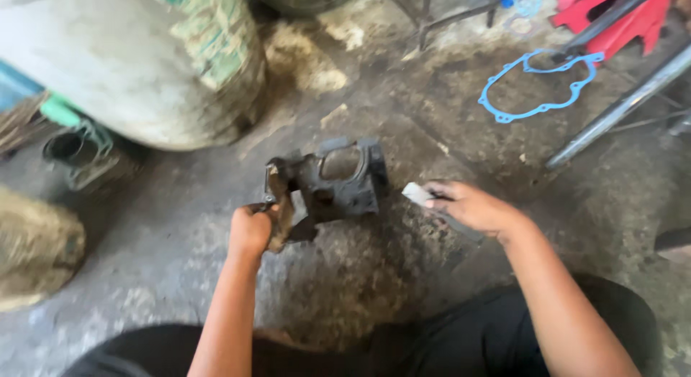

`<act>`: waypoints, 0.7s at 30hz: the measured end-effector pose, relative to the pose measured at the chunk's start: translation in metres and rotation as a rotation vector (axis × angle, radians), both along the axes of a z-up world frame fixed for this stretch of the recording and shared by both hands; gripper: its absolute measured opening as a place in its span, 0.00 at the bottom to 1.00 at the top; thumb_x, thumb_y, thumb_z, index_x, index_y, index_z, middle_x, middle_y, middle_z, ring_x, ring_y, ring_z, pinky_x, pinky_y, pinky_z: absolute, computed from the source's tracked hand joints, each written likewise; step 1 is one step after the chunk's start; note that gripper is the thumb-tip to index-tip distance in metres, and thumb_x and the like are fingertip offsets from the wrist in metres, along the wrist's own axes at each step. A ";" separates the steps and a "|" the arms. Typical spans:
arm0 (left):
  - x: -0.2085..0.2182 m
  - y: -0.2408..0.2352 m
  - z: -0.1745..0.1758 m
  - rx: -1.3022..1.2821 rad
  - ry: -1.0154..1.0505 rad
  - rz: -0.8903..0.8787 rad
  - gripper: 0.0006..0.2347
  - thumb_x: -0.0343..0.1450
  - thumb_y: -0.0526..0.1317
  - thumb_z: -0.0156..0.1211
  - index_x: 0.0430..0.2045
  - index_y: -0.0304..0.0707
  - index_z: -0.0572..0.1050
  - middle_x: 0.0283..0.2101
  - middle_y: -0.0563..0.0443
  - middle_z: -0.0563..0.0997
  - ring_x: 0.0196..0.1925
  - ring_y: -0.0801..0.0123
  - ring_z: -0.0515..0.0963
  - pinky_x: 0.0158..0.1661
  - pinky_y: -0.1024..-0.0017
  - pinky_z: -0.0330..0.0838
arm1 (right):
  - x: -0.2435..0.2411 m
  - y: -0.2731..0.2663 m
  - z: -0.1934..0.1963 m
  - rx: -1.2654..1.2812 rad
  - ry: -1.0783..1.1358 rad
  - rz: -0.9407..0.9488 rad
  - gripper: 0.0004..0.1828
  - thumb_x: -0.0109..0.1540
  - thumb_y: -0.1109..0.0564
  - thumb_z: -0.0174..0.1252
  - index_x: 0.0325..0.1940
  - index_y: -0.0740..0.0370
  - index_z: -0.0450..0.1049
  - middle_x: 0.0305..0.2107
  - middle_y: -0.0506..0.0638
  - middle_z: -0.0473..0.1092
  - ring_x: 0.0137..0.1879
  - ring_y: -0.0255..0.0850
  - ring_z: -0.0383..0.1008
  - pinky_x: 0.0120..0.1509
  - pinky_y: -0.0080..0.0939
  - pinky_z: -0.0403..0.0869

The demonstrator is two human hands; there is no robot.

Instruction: The person sits on the floor and uses a metal scraper to remove grime and residue from a dark metal engine casing. They repeatedly scrape the interior and exterior surfaces of the part, occasionally turning it over to access different areas.

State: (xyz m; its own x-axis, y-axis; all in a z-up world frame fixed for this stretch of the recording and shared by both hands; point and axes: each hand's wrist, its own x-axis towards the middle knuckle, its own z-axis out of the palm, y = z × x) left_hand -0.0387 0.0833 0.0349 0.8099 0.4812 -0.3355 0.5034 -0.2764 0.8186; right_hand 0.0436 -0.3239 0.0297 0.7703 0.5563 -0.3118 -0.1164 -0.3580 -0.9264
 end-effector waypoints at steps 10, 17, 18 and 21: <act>-0.063 -0.060 -0.042 -0.570 -0.067 0.301 0.08 0.70 0.37 0.64 0.33 0.26 0.80 0.29 0.47 0.82 0.26 0.65 0.80 0.29 0.65 0.74 | -0.098 0.082 0.063 -0.695 -0.604 0.125 0.22 0.66 0.54 0.55 0.64 0.39 0.76 0.37 0.60 0.76 0.40 0.55 0.76 0.45 0.51 0.73; -0.052 -0.066 -0.042 -0.596 -0.196 0.281 0.09 0.70 0.37 0.62 0.38 0.28 0.78 0.31 0.49 0.82 0.27 0.66 0.81 0.29 0.66 0.76 | -0.102 0.081 0.055 -0.537 -0.688 0.017 0.20 0.61 0.60 0.60 0.57 0.47 0.80 0.36 0.57 0.73 0.43 0.53 0.75 0.47 0.51 0.72; -0.051 -0.067 -0.040 -0.621 -0.222 0.267 0.10 0.70 0.37 0.62 0.39 0.28 0.78 0.31 0.49 0.82 0.27 0.67 0.82 0.29 0.67 0.76 | -0.102 0.084 0.052 -0.490 -0.711 -0.013 0.17 0.61 0.60 0.62 0.54 0.50 0.81 0.35 0.56 0.74 0.43 0.53 0.75 0.47 0.51 0.72; -0.049 -0.071 -0.036 -0.662 -0.287 0.230 0.10 0.70 0.38 0.63 0.39 0.27 0.79 0.31 0.49 0.82 0.28 0.68 0.81 0.29 0.69 0.76 | -0.099 0.093 0.039 -0.336 -0.584 -0.110 0.14 0.61 0.58 0.62 0.50 0.53 0.82 0.37 0.52 0.77 0.42 0.51 0.77 0.46 0.47 0.74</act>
